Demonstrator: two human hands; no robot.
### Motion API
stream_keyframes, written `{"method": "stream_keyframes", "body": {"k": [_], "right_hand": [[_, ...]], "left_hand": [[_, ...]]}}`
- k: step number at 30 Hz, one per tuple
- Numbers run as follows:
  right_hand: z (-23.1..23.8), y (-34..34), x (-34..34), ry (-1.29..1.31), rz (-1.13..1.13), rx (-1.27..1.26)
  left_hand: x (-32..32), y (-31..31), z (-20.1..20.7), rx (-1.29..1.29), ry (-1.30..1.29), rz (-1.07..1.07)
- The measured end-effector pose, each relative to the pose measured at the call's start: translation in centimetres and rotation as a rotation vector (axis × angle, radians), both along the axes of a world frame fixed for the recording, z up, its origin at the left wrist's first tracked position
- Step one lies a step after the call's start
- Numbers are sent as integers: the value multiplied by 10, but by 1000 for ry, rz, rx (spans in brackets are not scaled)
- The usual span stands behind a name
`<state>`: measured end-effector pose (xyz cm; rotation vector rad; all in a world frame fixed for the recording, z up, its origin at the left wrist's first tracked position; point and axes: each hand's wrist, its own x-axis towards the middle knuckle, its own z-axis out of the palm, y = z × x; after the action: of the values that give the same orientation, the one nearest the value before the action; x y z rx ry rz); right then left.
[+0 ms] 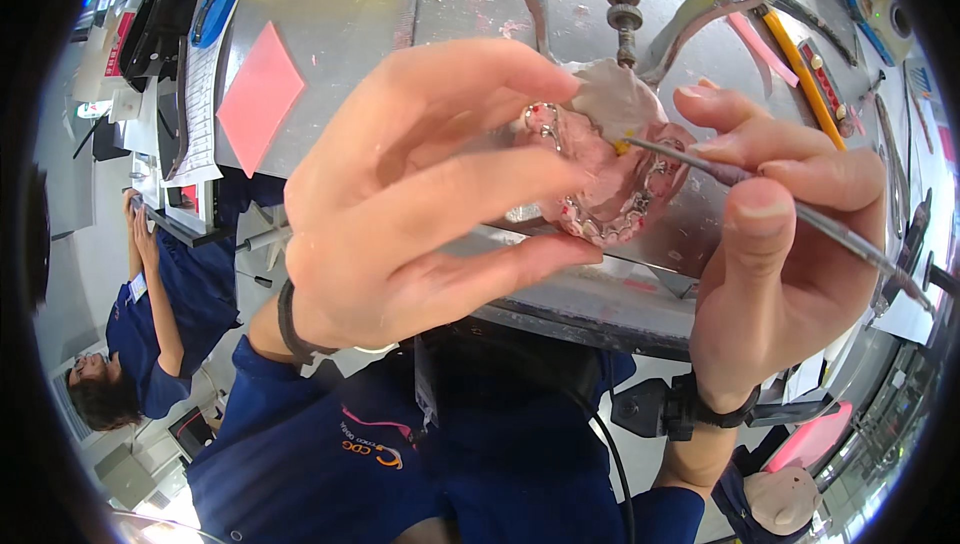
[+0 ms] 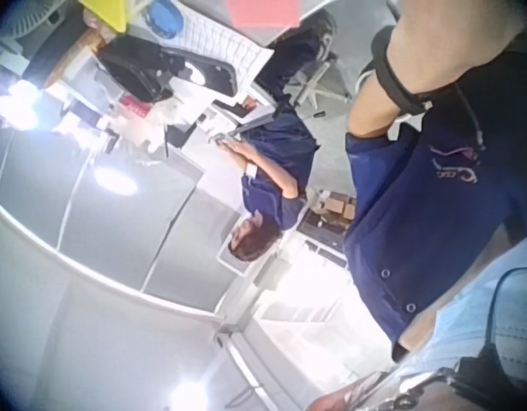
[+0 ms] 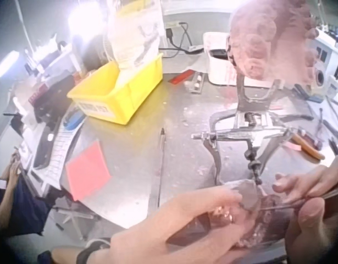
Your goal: The recorder is adjusting a partial denture and applying material to a dental mold in a laboratory setting.
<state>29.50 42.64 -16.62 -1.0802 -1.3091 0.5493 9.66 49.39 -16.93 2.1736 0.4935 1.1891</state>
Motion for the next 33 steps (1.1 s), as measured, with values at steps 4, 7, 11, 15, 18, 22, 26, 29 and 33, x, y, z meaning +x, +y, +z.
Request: {"method": "stream_keyframes", "body": {"k": [4, 7, 11, 15, 18, 22, 26, 29, 33], "right_hand": [[1, -17, 2, -42, -21, -28], [-1, -27, -1, -2, -52, -61], [-6, -35, -6, 51, -88, -63], [-8, -37, -10, 60, -119, -73], [-4, -36, -11, 77, -138, -116], [4, -36, -12, 95, -157, -186], [4, -34, -15, 104, -163, -182], [3, -34, -17, 70, -177, -145], [3, -34, -17, 35, -189, -137]], "left_hand": [[3, 0, 1, 57, 14, -16], [3, -4, 5, 36, 77, 14], [9, -5, 2, 116, 44, 35], [12, -7, 2, 100, 32, 61], [13, -8, 2, 52, 21, 53], [11, -5, 2, 43, 42, 23], [11, -5, -1, 84, 34, 12], [12, -6, -3, 96, 28, 31], [11, -6, -3, 144, 45, 27]]}}
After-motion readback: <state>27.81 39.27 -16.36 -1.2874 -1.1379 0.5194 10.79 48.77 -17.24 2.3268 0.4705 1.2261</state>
